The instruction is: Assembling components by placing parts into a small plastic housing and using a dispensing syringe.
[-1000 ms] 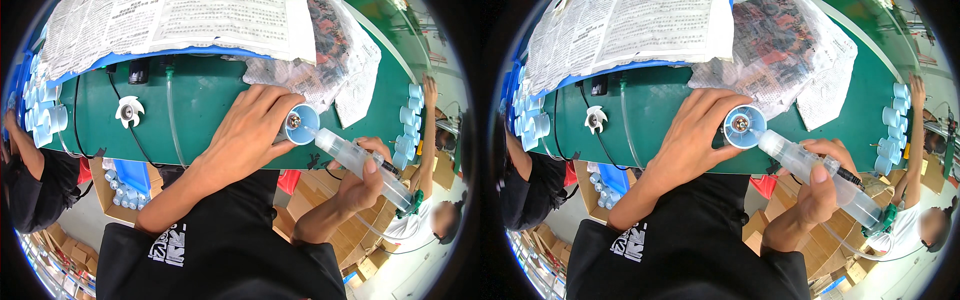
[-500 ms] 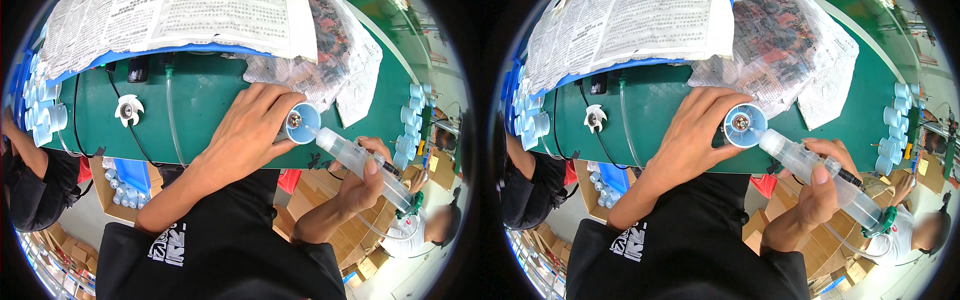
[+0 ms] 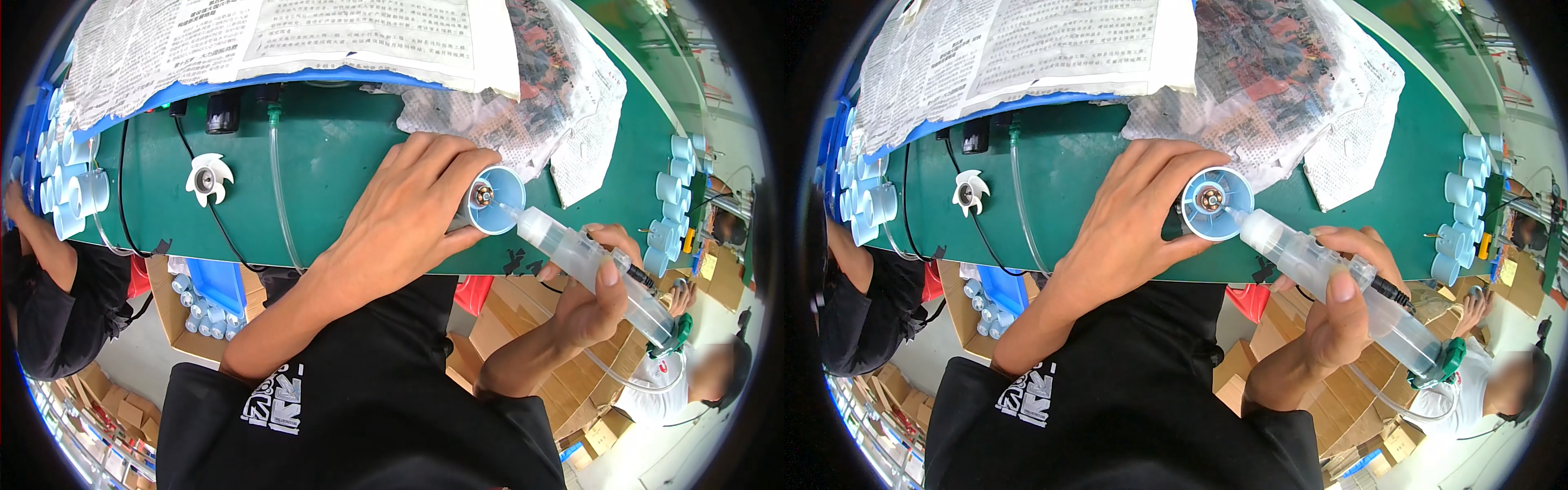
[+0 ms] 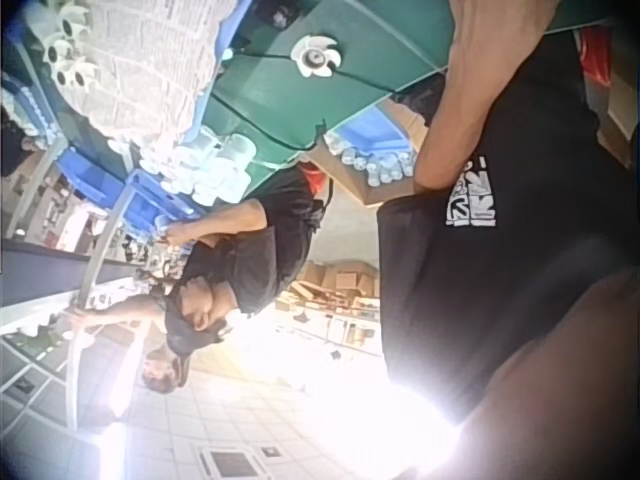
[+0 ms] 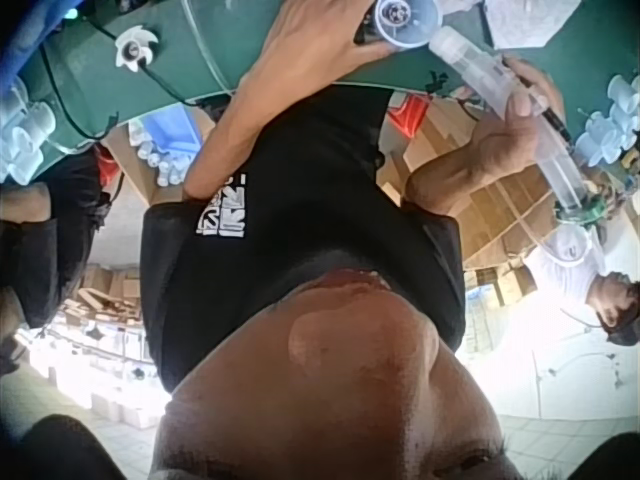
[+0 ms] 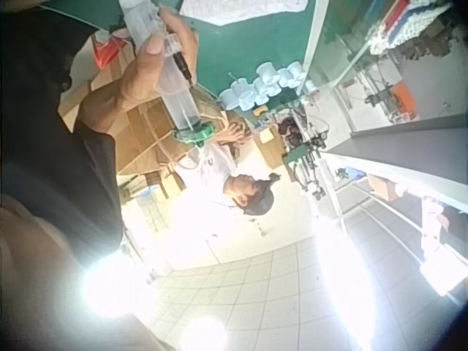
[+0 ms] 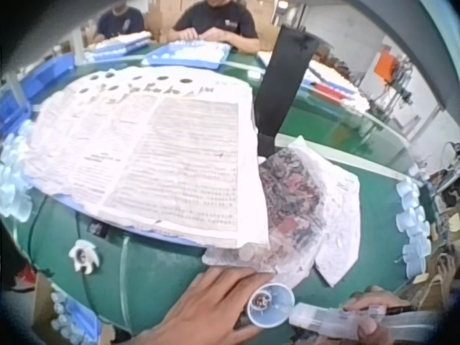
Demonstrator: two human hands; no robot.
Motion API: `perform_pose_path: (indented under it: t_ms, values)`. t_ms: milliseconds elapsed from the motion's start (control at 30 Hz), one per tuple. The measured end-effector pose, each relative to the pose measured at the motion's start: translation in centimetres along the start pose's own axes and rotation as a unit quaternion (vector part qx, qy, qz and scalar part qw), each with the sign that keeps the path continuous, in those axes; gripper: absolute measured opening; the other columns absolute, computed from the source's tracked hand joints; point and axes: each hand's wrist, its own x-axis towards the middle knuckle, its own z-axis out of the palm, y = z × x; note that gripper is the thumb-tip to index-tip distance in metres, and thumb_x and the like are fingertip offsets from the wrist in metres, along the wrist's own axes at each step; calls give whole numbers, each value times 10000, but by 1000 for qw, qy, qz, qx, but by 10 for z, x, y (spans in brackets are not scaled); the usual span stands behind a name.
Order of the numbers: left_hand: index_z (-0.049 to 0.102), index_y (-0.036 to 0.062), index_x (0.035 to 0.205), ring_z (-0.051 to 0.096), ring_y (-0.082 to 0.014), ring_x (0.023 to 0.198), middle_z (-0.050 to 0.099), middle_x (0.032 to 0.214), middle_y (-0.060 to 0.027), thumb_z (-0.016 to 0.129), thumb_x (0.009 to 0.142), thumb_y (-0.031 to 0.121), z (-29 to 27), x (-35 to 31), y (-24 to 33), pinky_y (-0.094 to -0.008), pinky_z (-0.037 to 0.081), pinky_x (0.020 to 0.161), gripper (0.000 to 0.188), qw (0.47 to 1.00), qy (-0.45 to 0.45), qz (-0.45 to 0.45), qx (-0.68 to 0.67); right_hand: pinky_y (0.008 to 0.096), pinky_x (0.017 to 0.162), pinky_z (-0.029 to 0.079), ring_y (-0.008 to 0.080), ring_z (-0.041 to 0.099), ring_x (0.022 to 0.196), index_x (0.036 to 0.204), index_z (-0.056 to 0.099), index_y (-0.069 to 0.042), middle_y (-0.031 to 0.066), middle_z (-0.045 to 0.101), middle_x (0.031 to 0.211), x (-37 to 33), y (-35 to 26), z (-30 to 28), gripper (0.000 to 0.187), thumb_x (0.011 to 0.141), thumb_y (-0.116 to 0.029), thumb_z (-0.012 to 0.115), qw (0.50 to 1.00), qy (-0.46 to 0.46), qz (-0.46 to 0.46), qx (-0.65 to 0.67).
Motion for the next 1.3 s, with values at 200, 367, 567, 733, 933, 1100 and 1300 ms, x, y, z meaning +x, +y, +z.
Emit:
perform_pose_path:
  t_ms: [200,367,567,733,933,1100,1300]
  values:
    - [546,78,1202,502,-309,1072,549,1138,-94,785,653,119,-2,4,-3,-400,415,922,600,1000,-1,0,-4,306,435,492,229,570,523,1070,545,96,213,564,905,7,9,-15,497,789,-304,632,999,23,-24,27]
    - [538,72,1200,503,-312,1063,547,1145,-111,777,672,160,-8,2,-3,-400,395,933,586,1000,-3,7,16,231,333,254,76,287,438,1058,519,-23,35,496,741,19,25,-27,274,929,-253,591,943,151,26,294]
    - [482,31,1244,466,-304,1133,509,1196,-122,747,743,221,-1,-1,-1,-405,383,959,598,999,-25,27,-13,224,512,366,117,384,648,1014,477,-19,10,370,695,29,50,-17,221,957,-208,577,882,161,169,410]
    - [490,32,1229,471,-293,1097,507,1178,-114,736,754,220,-3,-4,-2,-400,391,935,567,999,-12,30,-26,245,462,501,161,566,594,1287,432,99,123,632,868,32,53,-28,579,990,-397,410,890,5,258,377]
    - [493,30,1219,469,-289,1097,504,1157,-111,734,761,217,-2,0,-1,-391,387,933,551,998,-11,40,-36,222,317,333,133,436,380,908,597,31,49,481,553,36,11,5,444,994,-371,429,971,35,195,135]
    - [495,19,1205,464,-299,1122,497,1168,-129,753,736,195,-4,-3,-5,-396,379,949,563,998,8,54,-21,222,455,335,67,441,500,854,640,22,9,497,595,90,-72,143,251,948,-190,545,963,-207,-74,-154]
    - [499,9,1217,473,-309,1122,506,1175,-145,757,733,199,-2,-6,-3,-401,377,966,581,998,18,55,-22,362,624,542,239,657,822,870,630,-25,119,632,951,173,-43,290,121,753,-57,634,582,-252,-583,-508]
